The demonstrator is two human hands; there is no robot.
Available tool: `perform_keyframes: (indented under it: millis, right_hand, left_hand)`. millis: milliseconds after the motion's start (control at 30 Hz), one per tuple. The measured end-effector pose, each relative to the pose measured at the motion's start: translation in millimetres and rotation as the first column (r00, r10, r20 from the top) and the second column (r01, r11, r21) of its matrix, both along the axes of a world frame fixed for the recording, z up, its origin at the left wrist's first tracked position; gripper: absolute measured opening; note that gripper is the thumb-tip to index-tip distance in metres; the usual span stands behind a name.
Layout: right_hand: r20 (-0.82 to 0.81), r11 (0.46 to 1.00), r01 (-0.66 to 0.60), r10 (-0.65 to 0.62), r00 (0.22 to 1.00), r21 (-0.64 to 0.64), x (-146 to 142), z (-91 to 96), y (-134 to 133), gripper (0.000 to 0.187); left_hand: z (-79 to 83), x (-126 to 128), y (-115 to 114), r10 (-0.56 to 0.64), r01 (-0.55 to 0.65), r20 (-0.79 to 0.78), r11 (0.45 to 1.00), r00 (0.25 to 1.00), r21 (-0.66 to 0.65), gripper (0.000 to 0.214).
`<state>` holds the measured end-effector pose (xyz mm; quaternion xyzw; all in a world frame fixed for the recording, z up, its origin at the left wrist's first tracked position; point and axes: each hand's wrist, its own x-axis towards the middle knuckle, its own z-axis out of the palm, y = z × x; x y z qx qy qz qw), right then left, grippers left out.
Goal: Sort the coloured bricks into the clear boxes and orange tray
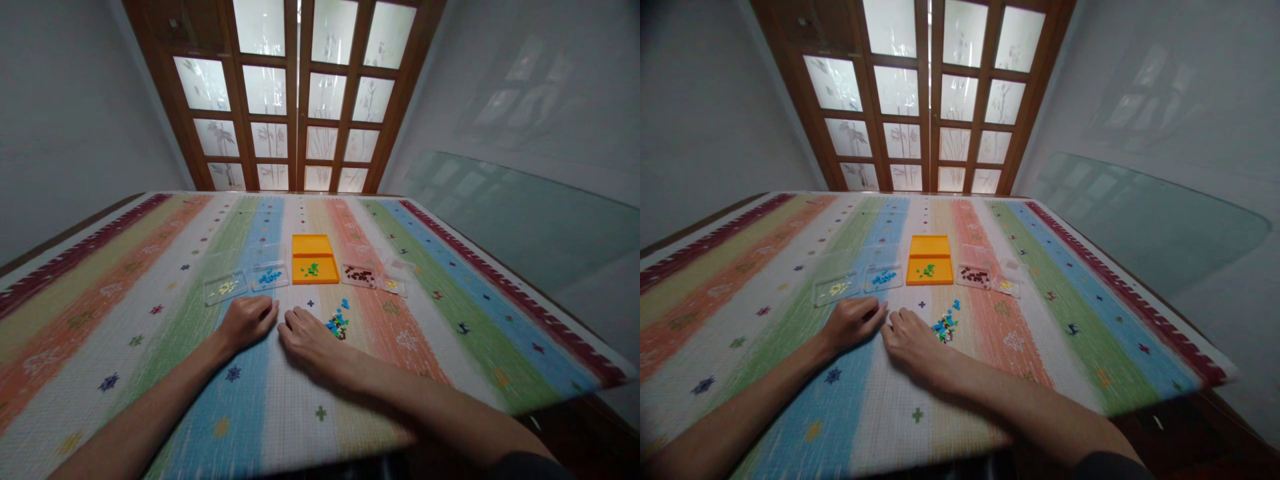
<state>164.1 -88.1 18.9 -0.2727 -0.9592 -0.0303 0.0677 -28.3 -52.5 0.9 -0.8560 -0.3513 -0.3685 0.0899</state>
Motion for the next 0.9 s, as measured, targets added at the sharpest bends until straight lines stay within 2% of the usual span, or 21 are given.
perform_keyframes:
  millis: [133,267,333,400,567,733,800,900]
  right_hand:
    - [-0.06,0.998,0.015,-0.019,0.998,-0.061,3,-4.4,7,0.024]
    - [-0.293,0.962,0.058,-0.138,0.946,-0.266,21,-0.7,30,0.025]
    - [-0.409,0.92,0.062,-0.231,0.883,-0.386,38,6.8,49,0.025]
    - [-0.506,0.869,0.091,-0.364,0.782,-0.486,58,16.1,68,0.018]
    - [-0.564,0.724,0.102,-0.61,0.557,-0.682,114,29.6,102,0.004]
    - [-0.492,0.542,-0.004,-0.759,0.427,-0.84,157,25.5,109,0.025]
    - [-0.48,0.519,0.002,-0.793,0.375,-0.855,167,22.7,111,0.031]
    - [-0.486,0.529,0.069,-0.818,0.308,-0.846,174,17.6,114,0.031]
  left_hand:
    - [-0.1,-1,0,0.001,-0.001,0.003,1.0,1.0,-0.001,0.038]
    - [-0.5,-1,0,-0.001,0.001,-0.006,1.0,1.0,0.002,0.038]
    - [-0.8,-1,0,-0.004,0.004,-0.011,1.0,1.0,-0.005,0.038]
    - [-0.8,-1,0,-0.004,0.004,-0.013,1.0,1.0,-0.009,0.039]
    - [0.1,-2,-1,-0.007,0.007,-0.03,1.0,1.0,-0.021,0.039]
    - [-0.7,-2,-1,-0.006,0.005,-0.035,0.999,0.999,-0.031,0.039]
    - [-1.0,-2,0,-0.006,0.005,-0.029,1.0,1.0,-0.028,0.039]
    - [-0.5,-2,0,-0.011,0.01,-0.032,1.0,0.999,-0.02,0.04]
